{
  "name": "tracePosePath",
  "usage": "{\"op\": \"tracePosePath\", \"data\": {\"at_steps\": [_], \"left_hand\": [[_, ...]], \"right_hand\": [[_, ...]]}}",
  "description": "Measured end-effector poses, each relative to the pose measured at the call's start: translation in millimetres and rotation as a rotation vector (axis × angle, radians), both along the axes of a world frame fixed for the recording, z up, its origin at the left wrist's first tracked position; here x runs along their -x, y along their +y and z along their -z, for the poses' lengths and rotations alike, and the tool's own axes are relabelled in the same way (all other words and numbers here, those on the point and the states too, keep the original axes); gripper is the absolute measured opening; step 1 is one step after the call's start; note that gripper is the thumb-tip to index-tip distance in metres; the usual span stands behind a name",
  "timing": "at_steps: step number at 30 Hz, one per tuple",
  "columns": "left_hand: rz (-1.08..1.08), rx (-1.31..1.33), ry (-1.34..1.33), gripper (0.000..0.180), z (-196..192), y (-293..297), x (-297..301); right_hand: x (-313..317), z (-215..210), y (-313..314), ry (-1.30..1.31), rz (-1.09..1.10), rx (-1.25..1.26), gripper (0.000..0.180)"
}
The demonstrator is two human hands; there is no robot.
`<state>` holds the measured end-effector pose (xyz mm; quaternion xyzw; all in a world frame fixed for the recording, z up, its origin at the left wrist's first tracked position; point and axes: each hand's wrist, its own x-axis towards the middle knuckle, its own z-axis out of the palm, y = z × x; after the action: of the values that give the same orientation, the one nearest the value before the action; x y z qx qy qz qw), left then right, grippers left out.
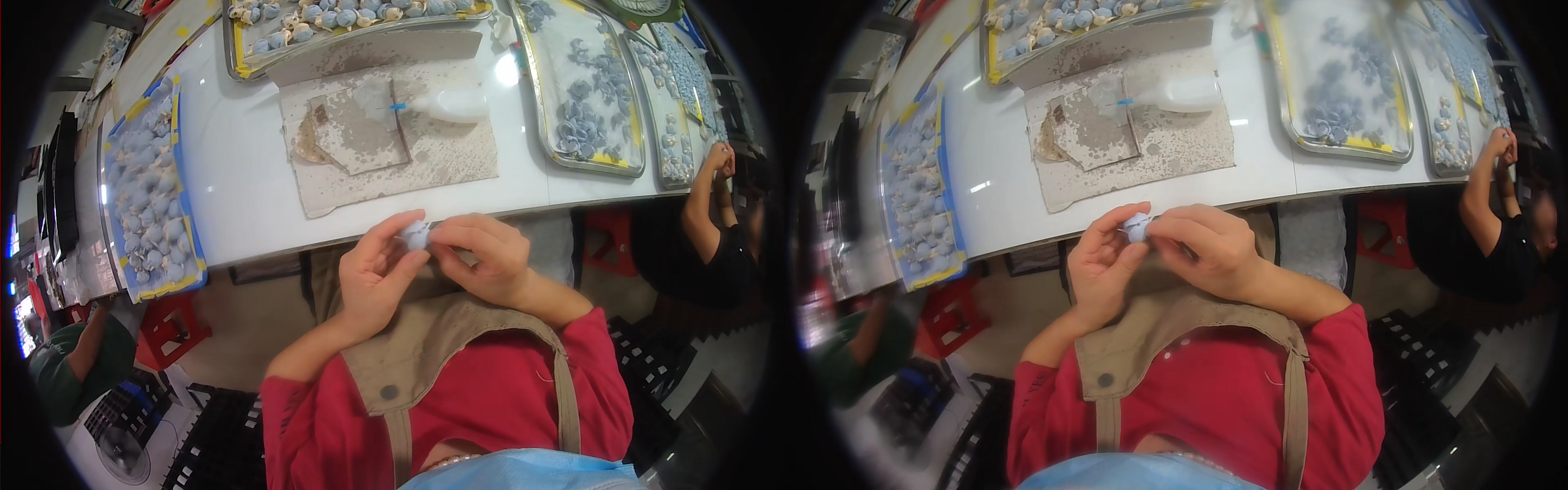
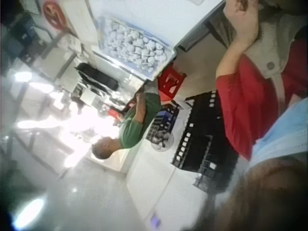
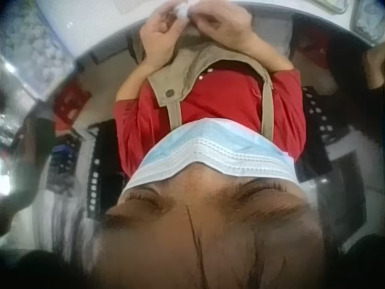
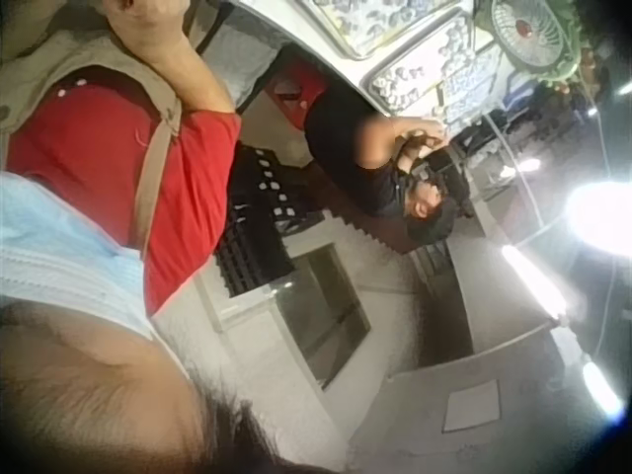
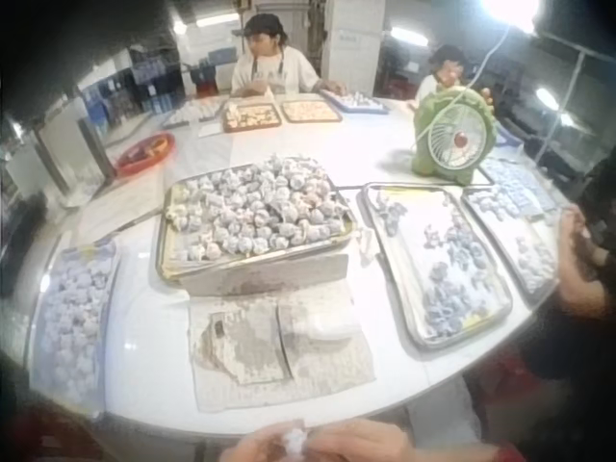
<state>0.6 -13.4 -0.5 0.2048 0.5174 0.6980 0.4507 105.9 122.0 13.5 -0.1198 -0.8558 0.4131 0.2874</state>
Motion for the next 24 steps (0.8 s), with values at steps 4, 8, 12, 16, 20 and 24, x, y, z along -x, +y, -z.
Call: {"op": "tracePosePath", "data": {"at_steps": [4, 8, 12, 16, 20, 24], "left_hand": [[-0.012, 0.016, 0.067, 0.040, -0.2, 0.2, 1.2], [-0.021, 0.061, 0.163, 0.040, 1.6, -0.4, 2.5], [-0.044, 0.027, 0.202, 0.037, 1.1, 0.4, 1.9], [-0.013, 0.061, 0.298, 0.035, -1.4, -3.9, 6.2], [-0.003, 0.052, 0.359, 0.038, -2.2, -6.0, 8.3], [-0.022, -0.072, 0.225, 0.038, -5.1, -1.6, 7.6]], "right_hand": [[2.8, -2.4, 1.4, -0.004, -0.014, -0.069, 0.024], [3.5, -3.7, -0.1, 0.012, -0.024, -0.138, 0.026], [3.1, -8.2, -1.1, -0.012, -0.038, -0.167, 0.028], [2.8, -14.4, 0.1, -0.017, -0.089, -0.173, 0.028], [3.3, -13.5, 10.5, 0.051, -0.179, -0.171, 0.028], [3.3, -10.1, 12.9, 0.159, -0.213, -0.185, 0.031]]}}
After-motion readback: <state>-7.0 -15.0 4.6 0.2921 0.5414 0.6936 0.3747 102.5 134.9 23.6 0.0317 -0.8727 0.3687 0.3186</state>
